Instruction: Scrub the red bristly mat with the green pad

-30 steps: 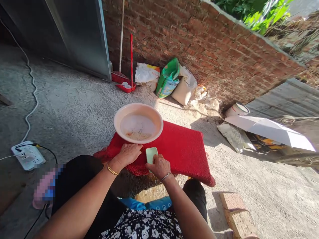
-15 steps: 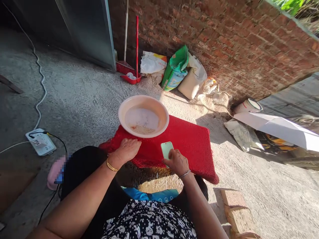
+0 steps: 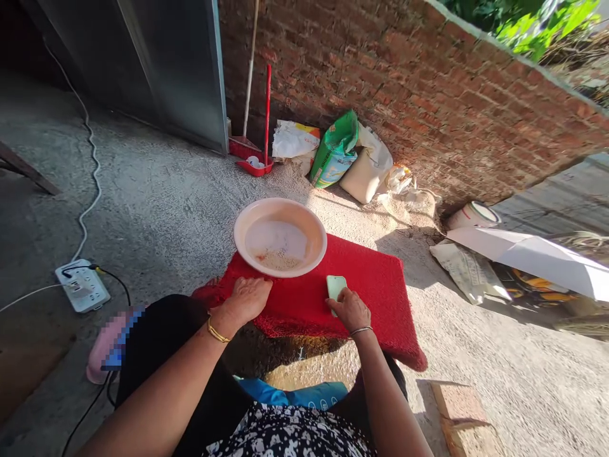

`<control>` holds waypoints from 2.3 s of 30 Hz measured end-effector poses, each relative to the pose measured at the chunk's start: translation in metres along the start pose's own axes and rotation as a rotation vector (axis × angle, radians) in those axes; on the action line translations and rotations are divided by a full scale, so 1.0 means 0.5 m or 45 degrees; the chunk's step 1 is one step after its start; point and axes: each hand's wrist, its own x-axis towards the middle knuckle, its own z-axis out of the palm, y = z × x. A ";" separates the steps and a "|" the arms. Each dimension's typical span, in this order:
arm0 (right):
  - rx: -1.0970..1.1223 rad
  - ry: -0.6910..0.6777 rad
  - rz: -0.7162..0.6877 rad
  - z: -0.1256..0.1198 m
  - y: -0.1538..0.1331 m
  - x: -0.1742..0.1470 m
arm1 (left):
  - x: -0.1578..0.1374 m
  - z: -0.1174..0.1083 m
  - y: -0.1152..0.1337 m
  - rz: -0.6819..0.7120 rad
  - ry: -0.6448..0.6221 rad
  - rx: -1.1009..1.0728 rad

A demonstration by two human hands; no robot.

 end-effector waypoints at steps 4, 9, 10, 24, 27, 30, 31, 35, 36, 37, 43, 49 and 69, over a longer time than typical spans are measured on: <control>0.512 0.054 0.126 0.012 0.013 0.012 | 0.004 0.006 0.007 0.026 -0.007 -0.002; 0.828 0.036 0.130 0.059 -0.079 0.022 | 0.009 -0.005 0.018 0.030 -0.046 0.025; 0.790 0.053 0.124 0.064 -0.097 0.025 | 0.010 -0.007 0.020 0.028 -0.061 0.028; -0.005 0.043 0.192 0.018 -0.009 0.026 | 0.024 -0.011 0.031 0.039 -0.125 0.031; -0.077 0.055 0.387 -0.017 0.160 0.032 | 0.023 -0.012 0.034 0.043 -0.103 0.024; -0.142 0.077 0.601 -0.053 0.293 0.022 | 0.021 -0.013 0.035 0.057 -0.089 0.010; -0.157 0.098 0.646 -0.060 0.313 0.014 | 0.020 -0.014 0.034 0.057 -0.087 0.005; -0.124 0.166 0.423 -0.043 0.234 -0.046 | 0.020 -0.021 0.031 0.031 -0.089 -0.001; -0.102 0.171 0.281 -0.027 0.182 -0.067 | 0.021 -0.023 0.030 0.026 -0.088 0.001; -0.089 0.176 0.131 -0.009 0.124 -0.089 | 0.023 -0.024 0.028 0.024 -0.078 0.005; -0.091 0.015 -0.587 0.086 -0.161 -0.162 | 0.037 -0.019 0.015 0.034 -0.069 0.060; -0.159 0.018 -0.416 0.065 -0.087 -0.139 | 0.040 -0.015 0.022 0.040 -0.099 0.130; 0.066 0.365 -0.125 0.017 0.110 -0.064 | 0.065 0.036 0.074 0.417 0.138 0.077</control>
